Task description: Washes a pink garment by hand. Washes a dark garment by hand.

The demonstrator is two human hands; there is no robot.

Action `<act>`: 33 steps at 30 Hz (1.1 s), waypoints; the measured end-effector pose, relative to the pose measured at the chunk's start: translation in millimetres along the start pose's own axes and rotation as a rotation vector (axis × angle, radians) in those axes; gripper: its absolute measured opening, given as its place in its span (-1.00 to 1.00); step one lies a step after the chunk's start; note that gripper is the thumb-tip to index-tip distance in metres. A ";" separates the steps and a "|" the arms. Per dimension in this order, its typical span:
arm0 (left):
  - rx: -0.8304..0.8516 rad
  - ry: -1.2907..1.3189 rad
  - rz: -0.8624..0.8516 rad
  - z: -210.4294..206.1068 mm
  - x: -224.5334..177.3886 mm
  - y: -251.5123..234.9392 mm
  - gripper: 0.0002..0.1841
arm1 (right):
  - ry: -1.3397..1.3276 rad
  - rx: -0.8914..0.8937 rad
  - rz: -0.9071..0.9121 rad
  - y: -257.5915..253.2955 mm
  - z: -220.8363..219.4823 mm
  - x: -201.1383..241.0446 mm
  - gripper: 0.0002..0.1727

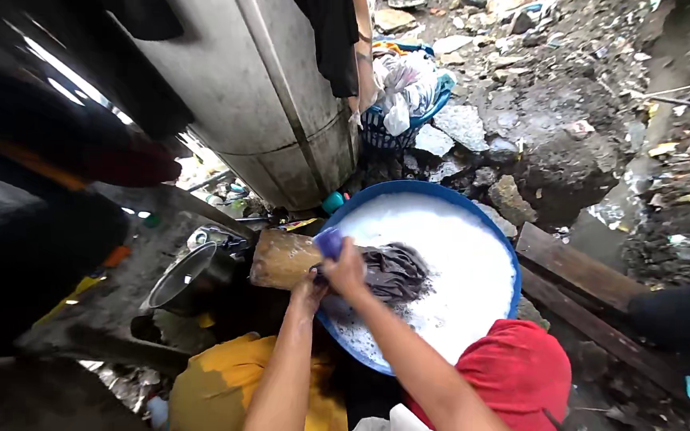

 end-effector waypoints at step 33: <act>-0.175 -0.073 0.033 -9.8 1.2 6.1 -0.61 | 0.175 0.093 -0.092 -35.2 -28.4 -84.3 -0.28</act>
Point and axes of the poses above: each hand's wrist, its own y-axis away from the middle knuckle, its own z-axis out of the back of the hand, x = y × z, the point moved 5 cm from there along -y, towards the middle knuckle, and after that the axes turned 11 degrees about y, right-handed, at the moved point
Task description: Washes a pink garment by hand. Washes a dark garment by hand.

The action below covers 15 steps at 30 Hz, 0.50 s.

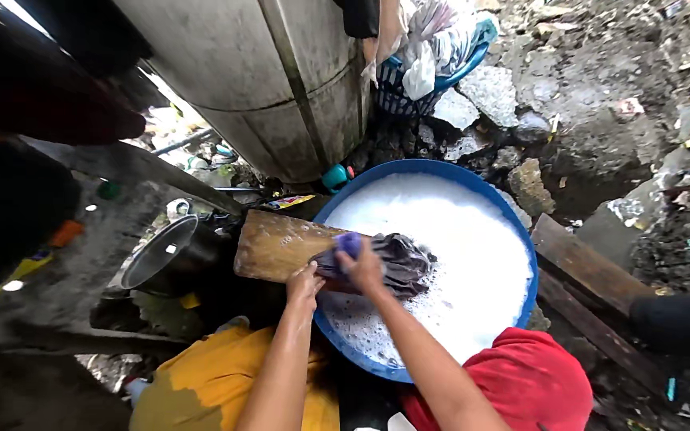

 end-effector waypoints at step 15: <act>0.350 -0.226 0.012 -51.5 23.9 60.5 -0.50 | 0.226 0.079 -0.352 47.2 48.8 -143.2 -0.23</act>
Point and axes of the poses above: each hand's wrist, its own y-axis away from the middle knuckle, its own z-axis out of the back of the hand, x = y × z, the point moved 5 cm from there along -y, towards the middle knuckle, and after that the axes turned 11 degrees about y, right-handed, at the moved point
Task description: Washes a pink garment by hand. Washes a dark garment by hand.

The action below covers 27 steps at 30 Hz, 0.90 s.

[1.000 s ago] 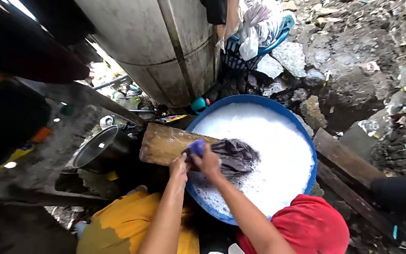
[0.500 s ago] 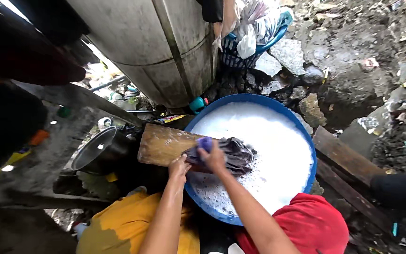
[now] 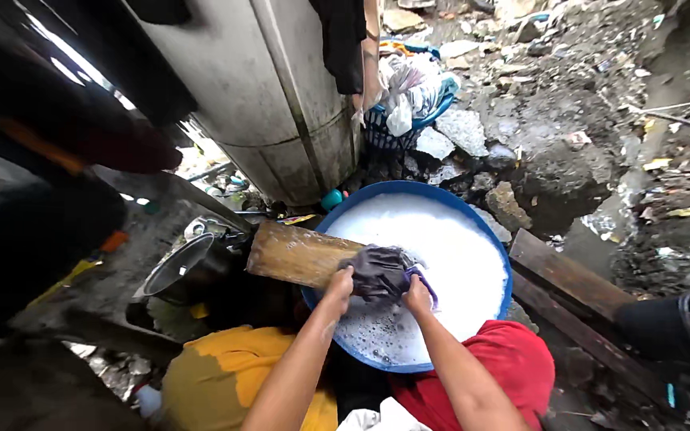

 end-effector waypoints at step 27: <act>-0.124 0.210 0.030 62.8 -14.4 -37.1 -0.46 | -0.736 -0.278 0.155 1.7 90.6 72.0 -0.19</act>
Point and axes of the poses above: each hand's wrist, its own y-axis away from the middle knuckle, its own z-axis out of the back of the hand, x = y × z, the point moved 5 cm from there along -y, towards the middle knuckle, and after that the axes turned 11 degrees about y, right-handed, at the moved point
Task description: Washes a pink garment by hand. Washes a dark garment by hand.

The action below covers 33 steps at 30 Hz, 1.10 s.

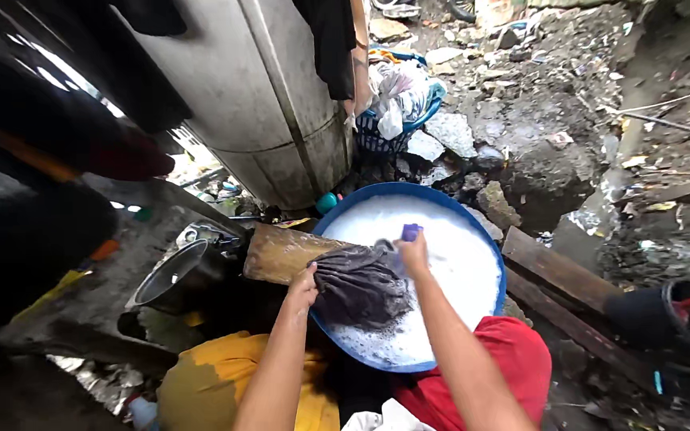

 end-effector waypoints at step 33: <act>-0.226 -0.118 -0.061 6.6 5.3 -9.7 -0.65 | 0.359 0.246 0.173 72.8 -141.7 20.9 -0.24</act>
Point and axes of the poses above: each hand's wrist, its own y-axis away from the middle knuckle, its own z-axis out of the back of the hand, x = y × z, the point moved 5 cm from there along -y, towards the middle knuckle, and after that the axes turned 11 degrees about y, right-handed, at the moved point
